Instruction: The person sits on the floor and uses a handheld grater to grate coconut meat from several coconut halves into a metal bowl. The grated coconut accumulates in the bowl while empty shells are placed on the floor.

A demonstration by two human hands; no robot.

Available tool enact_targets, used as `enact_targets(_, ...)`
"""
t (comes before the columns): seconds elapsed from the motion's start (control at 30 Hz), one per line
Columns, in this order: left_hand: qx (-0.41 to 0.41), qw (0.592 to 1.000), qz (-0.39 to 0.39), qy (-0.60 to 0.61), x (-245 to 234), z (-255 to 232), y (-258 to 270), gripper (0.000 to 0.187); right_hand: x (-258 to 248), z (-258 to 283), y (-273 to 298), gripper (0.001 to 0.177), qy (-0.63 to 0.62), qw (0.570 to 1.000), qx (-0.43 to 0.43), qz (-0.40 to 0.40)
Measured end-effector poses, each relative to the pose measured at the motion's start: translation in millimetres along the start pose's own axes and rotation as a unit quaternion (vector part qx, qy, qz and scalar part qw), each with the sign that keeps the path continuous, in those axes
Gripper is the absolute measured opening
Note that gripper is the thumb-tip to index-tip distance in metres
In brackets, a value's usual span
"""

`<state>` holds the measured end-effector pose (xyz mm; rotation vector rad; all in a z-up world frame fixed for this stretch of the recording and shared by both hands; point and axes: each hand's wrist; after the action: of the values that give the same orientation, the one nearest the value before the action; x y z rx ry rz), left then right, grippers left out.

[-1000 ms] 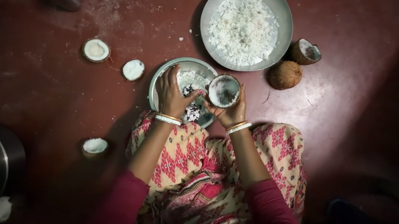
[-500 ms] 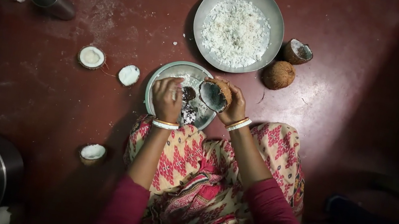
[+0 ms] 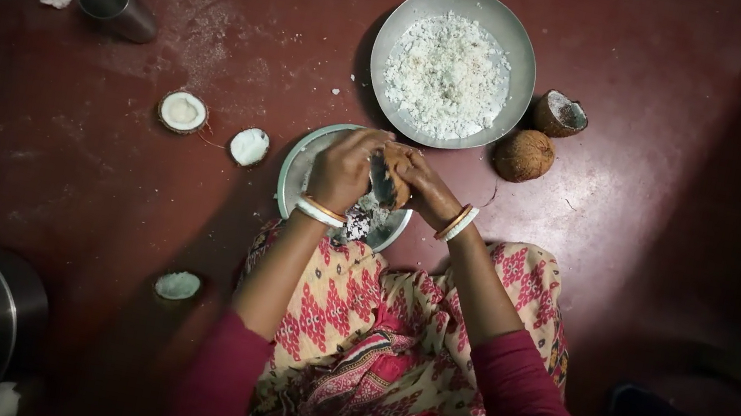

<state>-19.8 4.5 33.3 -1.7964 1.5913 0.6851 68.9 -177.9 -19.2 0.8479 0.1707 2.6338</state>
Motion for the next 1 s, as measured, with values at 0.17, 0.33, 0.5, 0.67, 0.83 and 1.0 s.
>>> enact_targets(0.17, -0.017, 0.991, -0.075, 0.113, -8.7, 5.9, 2.4, 0.030, -9.2, -48.2, -23.0, 0.064, -0.014, 0.996, -0.090, 0.021)
enact_targets(0.33, 0.023, 0.999, -0.003, 0.027, 21.5, -5.8, -4.1, 0.038, -14.5, -112.3, -33.2, 0.050, 0.226, 0.955, -0.180, -0.069)
enact_targets(0.5, -0.017, 0.992, 0.076, -0.098, 46.1, 8.3, 3.0, 0.034, -22.4, -158.3, -41.0, 0.037, 0.239, 0.935, -0.207, -0.162)
enact_targets(0.67, -0.096, 0.971, 0.178, -0.124, 48.1, 21.1, -21.8, 0.036, -41.1, -163.6, -71.0, 0.036, 0.132, 0.957, -0.161, -0.201)
enact_targets(0.83, -0.057, 0.941, 0.269, -0.200, 35.2, 40.2, -46.9, 0.076, -49.6, -122.0, -98.4, 0.040, 0.130, 0.969, -0.151, -0.144)
enact_targets(1.0, -0.076, 0.997, 0.007, -0.010, 45.0, 2.3, 1.3, 0.024, -20.6, -123.5, -46.4, 0.044, 0.319, 0.911, -0.171, -0.200)
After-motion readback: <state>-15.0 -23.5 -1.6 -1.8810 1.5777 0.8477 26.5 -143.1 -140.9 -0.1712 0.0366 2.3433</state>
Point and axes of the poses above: each hand's wrist, its own y-axis away from the middle knuckle, its own x-axis out of the palm, z = x × y, and after that the axes turned 14 degrees about z, right-handed
